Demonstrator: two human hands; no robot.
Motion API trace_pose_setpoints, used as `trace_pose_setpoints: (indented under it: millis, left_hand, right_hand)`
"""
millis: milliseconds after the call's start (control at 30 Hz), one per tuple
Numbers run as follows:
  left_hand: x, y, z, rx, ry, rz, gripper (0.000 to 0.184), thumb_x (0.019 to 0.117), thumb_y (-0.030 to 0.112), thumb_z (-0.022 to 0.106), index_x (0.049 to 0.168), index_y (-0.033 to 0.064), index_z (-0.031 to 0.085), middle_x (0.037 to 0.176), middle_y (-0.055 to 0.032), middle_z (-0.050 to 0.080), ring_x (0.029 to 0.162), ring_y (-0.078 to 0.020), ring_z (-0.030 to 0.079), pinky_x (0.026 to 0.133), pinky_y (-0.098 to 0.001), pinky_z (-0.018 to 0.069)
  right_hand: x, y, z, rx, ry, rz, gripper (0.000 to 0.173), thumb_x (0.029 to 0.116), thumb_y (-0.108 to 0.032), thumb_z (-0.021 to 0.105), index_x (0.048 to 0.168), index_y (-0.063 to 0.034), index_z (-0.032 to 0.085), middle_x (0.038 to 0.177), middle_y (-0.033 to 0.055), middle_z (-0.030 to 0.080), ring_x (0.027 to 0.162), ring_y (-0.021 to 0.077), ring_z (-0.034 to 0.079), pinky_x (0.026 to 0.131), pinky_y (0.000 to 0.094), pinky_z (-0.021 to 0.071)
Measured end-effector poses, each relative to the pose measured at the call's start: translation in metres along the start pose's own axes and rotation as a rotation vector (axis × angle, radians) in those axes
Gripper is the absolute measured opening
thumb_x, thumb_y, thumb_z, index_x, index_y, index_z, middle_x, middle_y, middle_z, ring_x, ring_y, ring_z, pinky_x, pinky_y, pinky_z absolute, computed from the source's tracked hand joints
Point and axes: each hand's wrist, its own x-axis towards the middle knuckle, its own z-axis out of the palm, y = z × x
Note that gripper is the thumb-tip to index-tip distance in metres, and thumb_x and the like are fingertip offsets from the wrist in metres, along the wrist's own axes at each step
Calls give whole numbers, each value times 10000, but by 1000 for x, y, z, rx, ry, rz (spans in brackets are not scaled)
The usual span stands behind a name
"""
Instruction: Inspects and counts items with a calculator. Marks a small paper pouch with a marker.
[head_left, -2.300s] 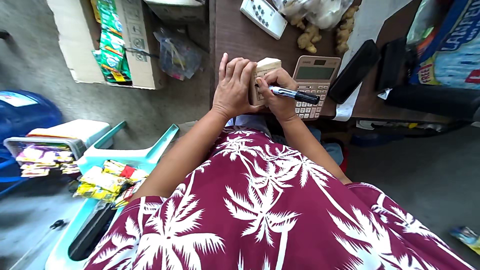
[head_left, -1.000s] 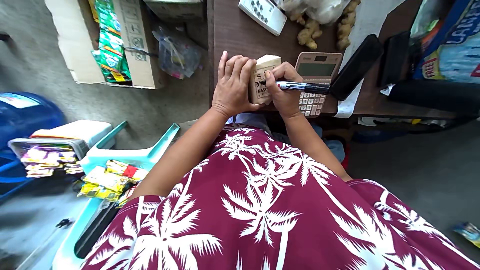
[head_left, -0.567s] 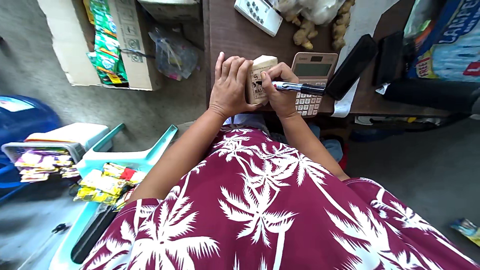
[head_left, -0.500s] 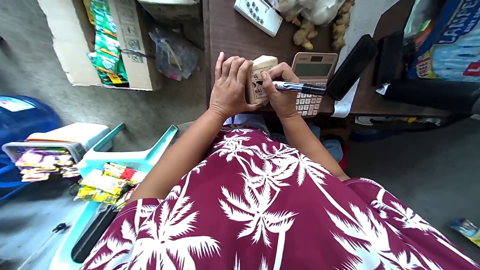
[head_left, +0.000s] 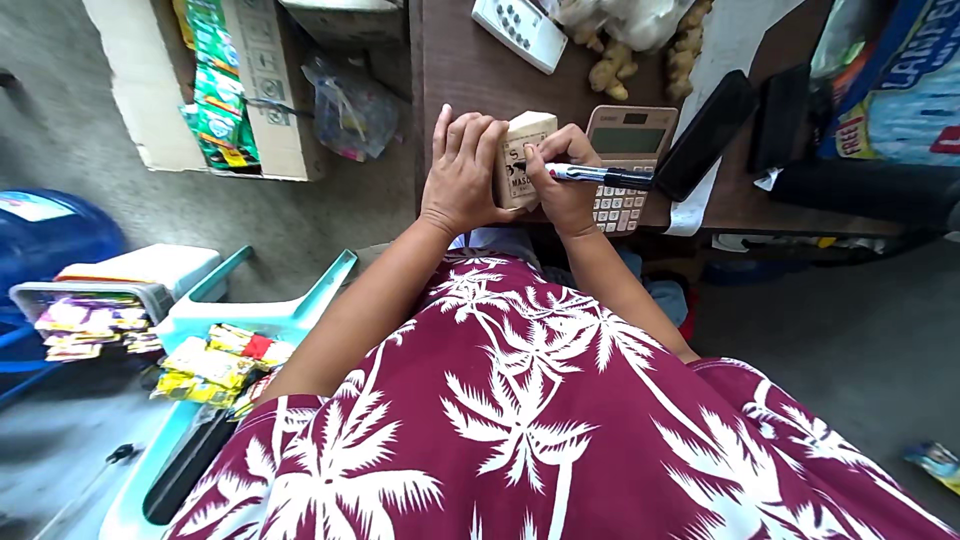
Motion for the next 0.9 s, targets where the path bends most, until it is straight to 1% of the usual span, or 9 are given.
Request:
trace_pose_setpoints:
  millis: [133,333,500,633,767,833,900]
  left_hand:
    - [0,1,-1,1,-4,-4,1127,535,694,849,1398,39,536,1353,-201,607,1340,-411,516,1212,-625,192]
    - [0,0,0,3,-4,-5,1115,547,697,841,1393,36,541,1353,-199,611,1337,-409,521,1213,-618,201]
    - [0,0,1,8,2,0,1118,552,709,832,1397,38,538,1354,-197,611,1339,-407,519,1214,-619,194]
    - [0,0,0,9,3,0,1125,550,718,830,1400,41,535,1355,-193,612,1340,-401,520,1217,-612,195]
    - [0,0,0,9,1,3,1111,557,710,830,1393,38,541,1352,-191,612,1333,-400,525,1212,-614,200]
    - [-1,-1,1,13,3,4,1109,565,722,819,1395,42,540,1352,-187,613,1334,-395,526,1211,-614,201]
    - [0,0,0,8,1,4,1100,567,710,827,1395,45,537,1356,-187,609,1335,-393,524,1211,-617,198]
  right_hand:
    - [0,0,0,-2,-6,3,101,889,-17,702,831,-19,620,810,52,630,765,83,628,691,232,540]
    - [0,2,0,-11,-26,-6,112,887,-31,728,833,-15,632,824,66,645,786,96,640,710,239,548]
    - [0,2,-1,-28,-17,-24,131,901,-20,685,803,-9,600,794,63,606,743,86,603,661,222,517]
    - [0,-1,-2,-67,-38,-22,123,893,-22,684,792,-5,615,785,69,621,739,85,613,661,220,519]
    - [0,2,-2,-70,-13,-41,145,908,-22,661,781,-14,591,777,63,587,726,86,586,636,212,495]
    - [0,2,-2,-86,-14,-43,152,901,-11,650,767,-16,579,767,60,568,709,81,568,620,204,479]
    - [0,-1,-3,-87,-30,-38,143,890,2,649,761,-12,590,760,60,572,705,79,570,620,204,482]
